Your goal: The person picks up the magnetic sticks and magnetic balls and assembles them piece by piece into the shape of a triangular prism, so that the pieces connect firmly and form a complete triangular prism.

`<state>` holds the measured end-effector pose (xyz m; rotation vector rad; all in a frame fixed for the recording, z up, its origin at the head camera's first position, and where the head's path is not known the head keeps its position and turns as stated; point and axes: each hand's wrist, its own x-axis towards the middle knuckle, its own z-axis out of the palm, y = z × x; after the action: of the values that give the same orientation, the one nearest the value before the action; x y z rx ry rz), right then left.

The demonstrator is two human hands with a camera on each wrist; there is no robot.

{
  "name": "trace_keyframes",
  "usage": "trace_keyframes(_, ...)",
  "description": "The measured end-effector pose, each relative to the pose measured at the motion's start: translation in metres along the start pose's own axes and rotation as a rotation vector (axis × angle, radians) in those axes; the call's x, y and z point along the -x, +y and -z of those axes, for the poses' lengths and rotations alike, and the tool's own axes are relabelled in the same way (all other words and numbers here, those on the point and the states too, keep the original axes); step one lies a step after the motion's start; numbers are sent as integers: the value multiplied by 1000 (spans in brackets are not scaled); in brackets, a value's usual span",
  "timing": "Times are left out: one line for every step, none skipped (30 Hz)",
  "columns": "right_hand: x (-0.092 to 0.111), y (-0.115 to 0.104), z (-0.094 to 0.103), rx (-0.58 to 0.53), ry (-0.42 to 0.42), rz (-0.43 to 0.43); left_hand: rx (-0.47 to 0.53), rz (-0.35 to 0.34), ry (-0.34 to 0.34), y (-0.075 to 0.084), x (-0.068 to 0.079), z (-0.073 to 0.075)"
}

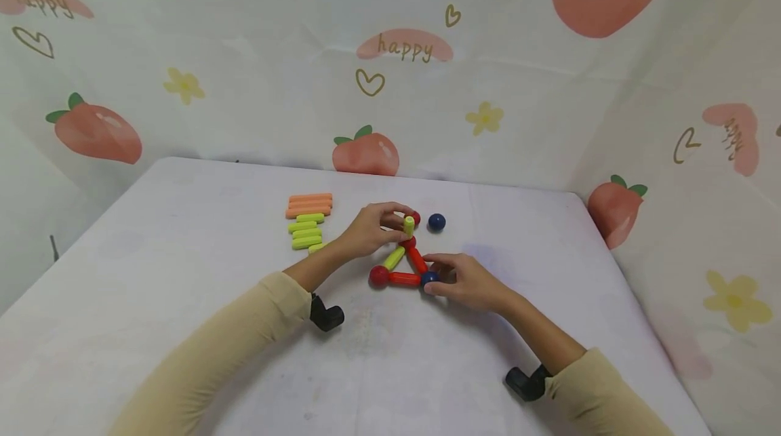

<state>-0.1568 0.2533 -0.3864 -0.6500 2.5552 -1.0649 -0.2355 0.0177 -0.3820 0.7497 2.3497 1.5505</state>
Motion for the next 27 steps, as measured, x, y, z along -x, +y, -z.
trace_keyframes(0,0,0,0,-1,-1,3,-2,-10,0,0,1)
trace_keyframes(0,-1,0,0,-1,-1,1,-7,-16,-1,1,3)
trace_keyframes(0,-1,0,1,-1,-2,-3,-12,-21,-1,2,5)
trace_keyframes(0,-1,0,2,-2,-4,-8,-15,-22,-2,4,8)
trace_keyframes(0,-2,0,4,-2,-5,-17,-18,-18,-2,6,12)
trace_keyframes(0,-2,0,6,-2,-6,-29,-19,-12,-2,8,17)
trace_keyframes(0,-2,0,7,-2,-6,-44,-23,-4,-3,11,22)
trace_keyframes(0,-3,0,9,-1,-6,-57,-23,4,-4,15,28)
trace_keyframes(0,-3,0,11,-1,-7,-70,-19,12,-5,19,34)
trace_keyframes(0,-3,0,13,0,-9,-85,-17,21,-6,24,41)
trace_keyframes(0,-2,0,14,1,-10,-97,-14,28,-8,29,48)
trace_keyframes(0,-2,0,14,0,-9,-111,-9,33,-10,35,55)
trace_keyframes(0,-2,0,15,0,-9,-121,-6,36,-12,40,62)
trace_keyframes(1,-1,0,17,0,-11,-125,4,39,-14,46,69)
trace_keyframes(1,-1,0,16,-1,-10,-129,9,41,-16,51,76)
trace_keyframes(1,-1,1,16,-1,-12,-140,20,42,-18,56,82)
trace_keyframes(1,0,1,16,-2,-11,-146,34,42,-20,61,88)
trace_keyframes(1,0,1,18,0,-14,-159,43,42,-22,66,92)
trace_keyframes(1,0,1,18,-1,-15,-172,56,43,-24,70,96)
trace_keyframes(1,0,1,17,-1,-16,-186,64,40,-26,74,100)
trace_keyframes(1,0,1,16,-2,-18,-206,70,37,-28,76,103)
trace_keyframes(1,0,0,16,-2,-19,-231,75,30,-30,79,104)
trace_keyframes(1,0,0,15,-1,-20,-246,68,19,-32,80,106)
trace_keyframes(1,0,0,14,-2,-21,-263,62,5,-33,82,106)
trace_keyframes(0,0,0,11,-5,-17,-281,55,-10,-35,83,107)
trace_keyframes(0,0,0,9,-6,-18,-298,45,-25,-37,84,106)
trace_keyframes(0,0,0,7,-6,-19,-317,39,-37,-39,84,105)
